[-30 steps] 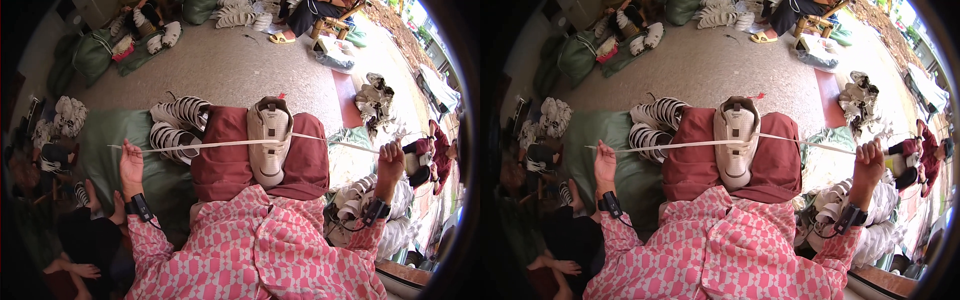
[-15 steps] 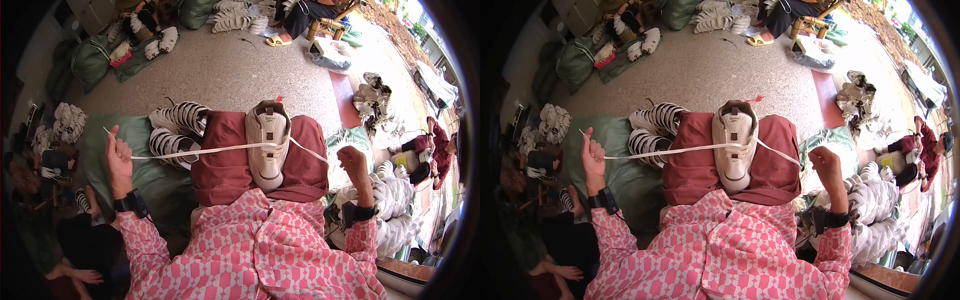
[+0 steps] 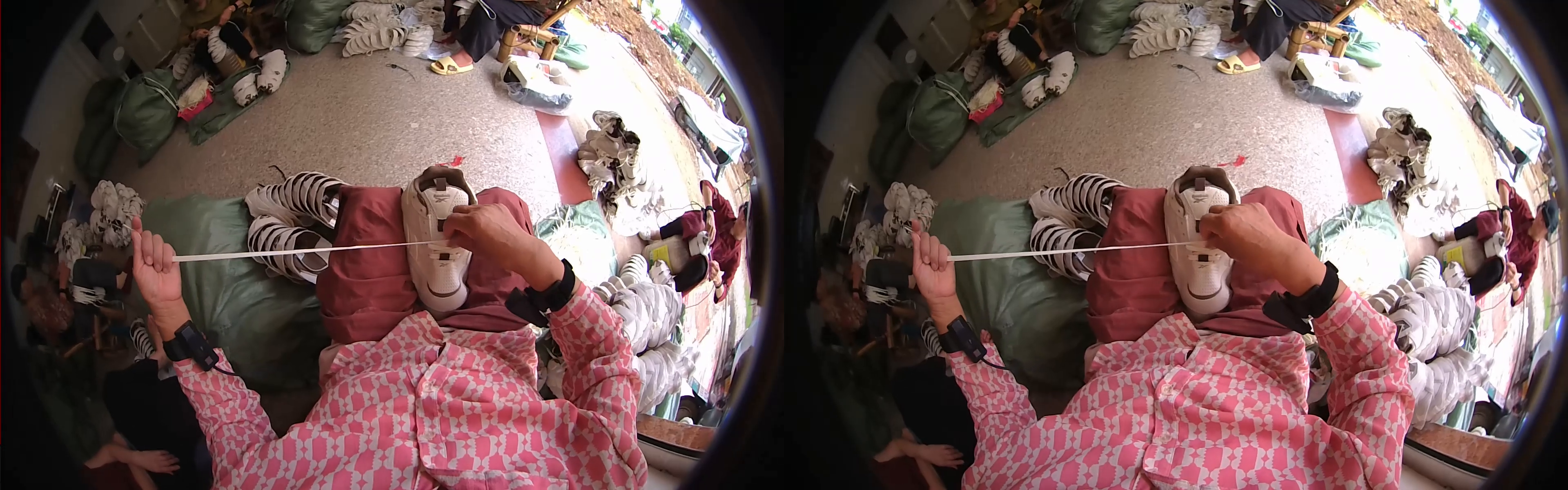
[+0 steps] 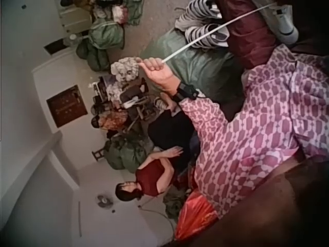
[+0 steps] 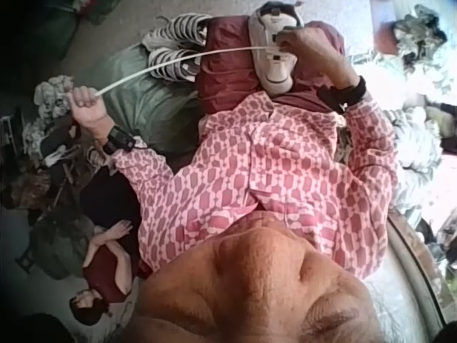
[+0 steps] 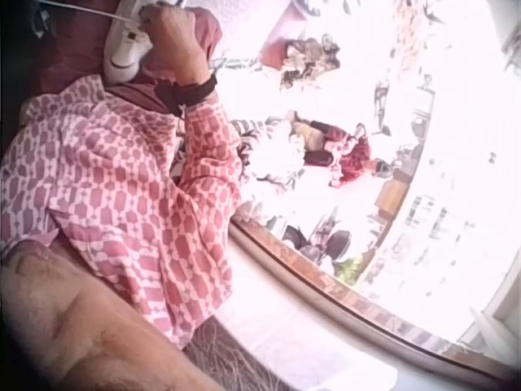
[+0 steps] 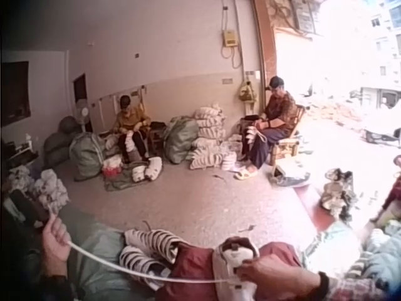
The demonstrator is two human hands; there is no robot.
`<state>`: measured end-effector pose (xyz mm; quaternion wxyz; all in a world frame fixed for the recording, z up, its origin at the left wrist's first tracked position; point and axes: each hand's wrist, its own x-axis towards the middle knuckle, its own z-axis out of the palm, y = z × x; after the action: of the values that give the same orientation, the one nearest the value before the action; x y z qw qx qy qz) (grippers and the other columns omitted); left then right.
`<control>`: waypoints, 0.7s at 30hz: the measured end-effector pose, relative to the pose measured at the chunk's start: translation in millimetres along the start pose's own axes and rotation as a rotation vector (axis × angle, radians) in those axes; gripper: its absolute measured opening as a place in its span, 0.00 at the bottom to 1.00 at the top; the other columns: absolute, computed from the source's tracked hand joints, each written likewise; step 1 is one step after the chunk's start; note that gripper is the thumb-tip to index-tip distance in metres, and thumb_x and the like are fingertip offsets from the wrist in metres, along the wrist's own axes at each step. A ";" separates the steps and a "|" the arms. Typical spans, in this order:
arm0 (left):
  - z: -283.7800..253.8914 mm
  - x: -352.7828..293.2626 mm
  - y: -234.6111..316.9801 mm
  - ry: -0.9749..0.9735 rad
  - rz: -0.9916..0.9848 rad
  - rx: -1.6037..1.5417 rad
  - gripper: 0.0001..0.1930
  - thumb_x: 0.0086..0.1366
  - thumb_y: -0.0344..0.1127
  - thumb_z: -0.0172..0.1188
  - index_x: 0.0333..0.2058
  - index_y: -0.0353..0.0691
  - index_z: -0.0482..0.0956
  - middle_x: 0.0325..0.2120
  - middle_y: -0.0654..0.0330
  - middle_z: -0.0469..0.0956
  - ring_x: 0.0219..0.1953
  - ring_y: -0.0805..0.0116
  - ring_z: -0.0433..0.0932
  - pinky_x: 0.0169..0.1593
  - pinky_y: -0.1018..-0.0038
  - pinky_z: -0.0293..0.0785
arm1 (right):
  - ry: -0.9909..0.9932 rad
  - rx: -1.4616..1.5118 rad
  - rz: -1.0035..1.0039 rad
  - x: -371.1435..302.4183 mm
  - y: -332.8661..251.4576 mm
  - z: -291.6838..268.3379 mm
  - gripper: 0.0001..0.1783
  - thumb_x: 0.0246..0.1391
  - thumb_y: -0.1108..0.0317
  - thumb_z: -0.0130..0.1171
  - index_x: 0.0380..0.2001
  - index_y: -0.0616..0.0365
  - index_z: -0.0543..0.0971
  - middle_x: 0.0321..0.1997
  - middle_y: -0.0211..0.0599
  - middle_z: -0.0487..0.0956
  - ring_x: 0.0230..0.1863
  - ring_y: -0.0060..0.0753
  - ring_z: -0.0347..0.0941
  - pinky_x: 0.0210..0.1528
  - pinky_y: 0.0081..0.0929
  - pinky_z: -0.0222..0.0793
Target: The recorder is lacing up a white shoe while sitting in a workshop area with other workers.
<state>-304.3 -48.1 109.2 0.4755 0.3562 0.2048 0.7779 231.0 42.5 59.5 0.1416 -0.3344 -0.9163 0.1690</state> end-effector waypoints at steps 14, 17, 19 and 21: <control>118.1 -28.8 -190.6 -0.739 0.142 1.382 0.09 0.64 0.36 0.54 0.26 0.44 0.79 0.27 0.64 0.73 0.36 0.63 0.71 0.45 0.67 0.64 | 0.089 0.181 0.073 0.8 -18.0 16.1 0.07 0.55 0.65 0.57 0.35 0.55 0.78 0.34 0.42 0.78 0.35 0.48 0.77 0.34 0.40 0.72; 144.0 -40.7 -228.4 -0.939 0.164 1.342 0.09 0.63 0.38 0.54 0.25 0.45 0.79 0.27 0.64 0.71 0.37 0.64 0.70 0.49 0.66 0.61 | 0.017 0.343 0.350 2.3 -26.0 25.4 0.10 0.54 0.64 0.58 0.36 0.59 0.80 0.28 0.46 0.81 0.31 0.47 0.79 0.35 0.37 0.73; 145.0 -47.3 -253.6 -0.942 0.190 1.311 0.10 0.62 0.39 0.55 0.25 0.43 0.79 0.27 0.62 0.72 0.38 0.62 0.71 0.50 0.65 0.61 | 0.012 0.332 0.378 5.4 -29.9 26.8 0.11 0.53 0.64 0.59 0.36 0.59 0.80 0.28 0.46 0.81 0.31 0.47 0.79 0.34 0.37 0.72; 145.6 -50.4 -266.6 -0.943 0.189 1.306 0.09 0.62 0.39 0.55 0.26 0.43 0.79 0.28 0.61 0.72 0.39 0.61 0.71 0.51 0.64 0.60 | 0.011 0.328 0.406 6.1 -30.6 28.4 0.11 0.52 0.64 0.60 0.35 0.60 0.80 0.28 0.46 0.80 0.30 0.46 0.79 0.33 0.37 0.72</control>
<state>-22.1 28.1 12.3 0.1404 0.8681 0.3646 0.3063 198.6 18.4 47.1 0.1618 -0.4849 -0.7901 0.3384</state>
